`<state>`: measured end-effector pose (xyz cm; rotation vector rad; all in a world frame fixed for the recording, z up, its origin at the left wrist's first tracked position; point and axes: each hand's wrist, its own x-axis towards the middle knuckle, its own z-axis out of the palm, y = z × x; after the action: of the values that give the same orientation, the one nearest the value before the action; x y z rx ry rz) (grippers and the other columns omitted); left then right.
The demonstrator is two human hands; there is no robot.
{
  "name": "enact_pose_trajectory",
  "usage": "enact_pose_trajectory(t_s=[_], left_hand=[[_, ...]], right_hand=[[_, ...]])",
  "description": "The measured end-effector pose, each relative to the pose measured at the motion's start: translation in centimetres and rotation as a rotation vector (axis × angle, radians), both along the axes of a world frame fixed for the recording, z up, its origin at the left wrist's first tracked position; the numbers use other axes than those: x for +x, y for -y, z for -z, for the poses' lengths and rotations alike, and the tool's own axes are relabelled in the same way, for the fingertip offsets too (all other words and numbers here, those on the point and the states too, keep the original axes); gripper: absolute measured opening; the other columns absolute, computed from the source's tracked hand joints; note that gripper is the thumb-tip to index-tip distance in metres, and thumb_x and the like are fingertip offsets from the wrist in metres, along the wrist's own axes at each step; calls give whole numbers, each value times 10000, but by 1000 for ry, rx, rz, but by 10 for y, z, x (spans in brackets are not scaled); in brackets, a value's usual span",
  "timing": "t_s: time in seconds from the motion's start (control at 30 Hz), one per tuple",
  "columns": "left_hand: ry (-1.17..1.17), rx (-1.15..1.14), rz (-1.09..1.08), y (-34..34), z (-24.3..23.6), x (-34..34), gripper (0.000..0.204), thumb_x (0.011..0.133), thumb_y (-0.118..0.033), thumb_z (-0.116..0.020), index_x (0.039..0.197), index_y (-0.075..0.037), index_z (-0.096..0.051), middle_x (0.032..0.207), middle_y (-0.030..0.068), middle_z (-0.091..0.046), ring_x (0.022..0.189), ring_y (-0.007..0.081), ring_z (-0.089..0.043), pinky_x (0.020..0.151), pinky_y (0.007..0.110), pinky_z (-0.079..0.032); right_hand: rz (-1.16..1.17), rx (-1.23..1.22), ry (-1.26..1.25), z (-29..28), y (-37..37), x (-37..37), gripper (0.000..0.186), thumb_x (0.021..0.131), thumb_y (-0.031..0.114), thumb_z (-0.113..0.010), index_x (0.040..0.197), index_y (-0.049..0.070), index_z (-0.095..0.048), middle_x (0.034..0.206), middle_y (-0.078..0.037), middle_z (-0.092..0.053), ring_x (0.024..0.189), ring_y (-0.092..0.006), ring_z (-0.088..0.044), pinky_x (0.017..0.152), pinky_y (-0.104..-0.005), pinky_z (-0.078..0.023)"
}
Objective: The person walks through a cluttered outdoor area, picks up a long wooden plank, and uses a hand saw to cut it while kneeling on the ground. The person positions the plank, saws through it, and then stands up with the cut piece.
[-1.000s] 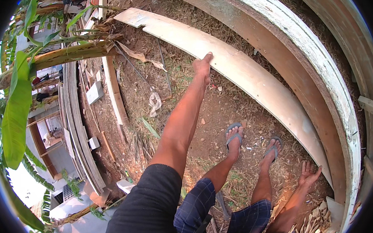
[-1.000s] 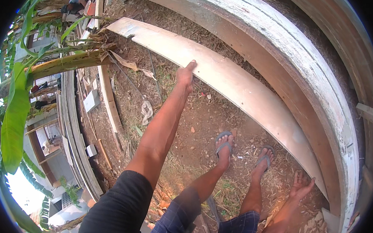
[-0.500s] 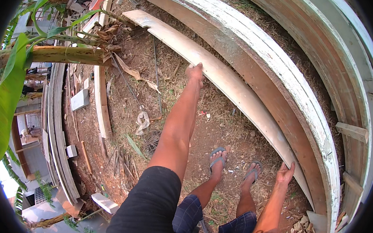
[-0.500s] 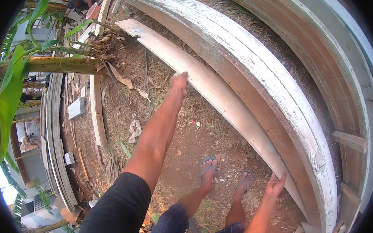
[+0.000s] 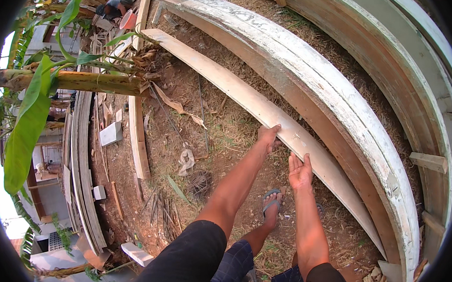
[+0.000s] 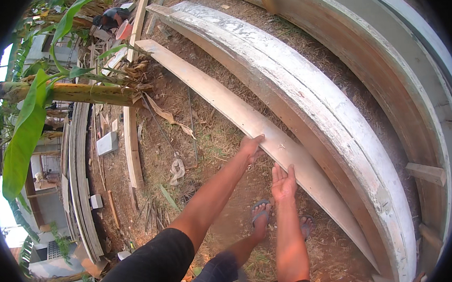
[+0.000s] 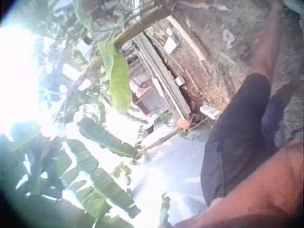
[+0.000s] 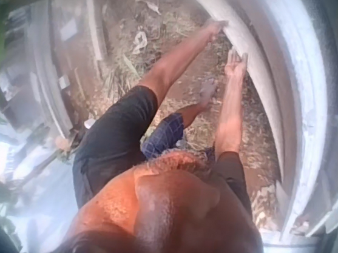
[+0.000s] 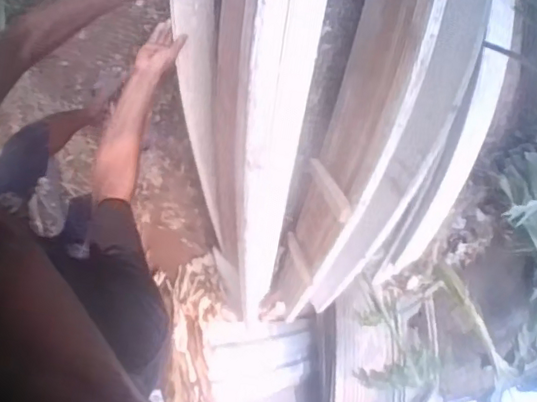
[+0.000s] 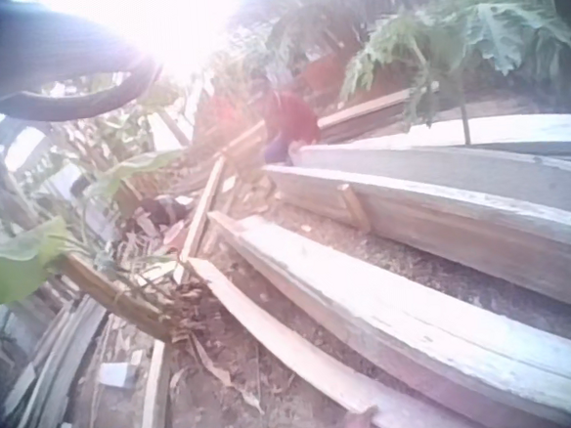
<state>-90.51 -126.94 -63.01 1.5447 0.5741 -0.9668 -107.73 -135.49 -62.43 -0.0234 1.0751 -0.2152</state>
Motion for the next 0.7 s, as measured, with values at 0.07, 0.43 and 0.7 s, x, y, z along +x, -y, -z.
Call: enact_pose_trajectory(t_s=[0.07,0.43,0.7], left_hand=[[-26,101,-35,9,5,-8,483,972,-290,-639,1347,-46,-459,1252,139,-618,1022,283,-671,775,429,-589],[334,420,1069,-187,-56,-224,732,896,-473,-634,1469,-58,-446,1270,294,-617,1183,394,-614,1004,473,-469],[-152,72,307,-233,-282,-312,794,932,-528,-598,1517,-34,-388,1432,162,-555,1275,257,-555,1085,376,-406]], right_hand=[[-305,-29,106,-11,4,-46,575,1019,280,-582,1494,41,-364,1317,-136,-595,1143,-252,-634,959,-373,-551],[-1198,-175,-708,-111,70,-462,358,935,178,-602,1270,62,-551,1038,-139,-671,767,-255,-676,601,-377,-562],[-1215,-454,-810,-257,196,-435,233,868,186,-678,1055,47,-671,913,-122,-697,632,-217,-660,538,-369,-532]])
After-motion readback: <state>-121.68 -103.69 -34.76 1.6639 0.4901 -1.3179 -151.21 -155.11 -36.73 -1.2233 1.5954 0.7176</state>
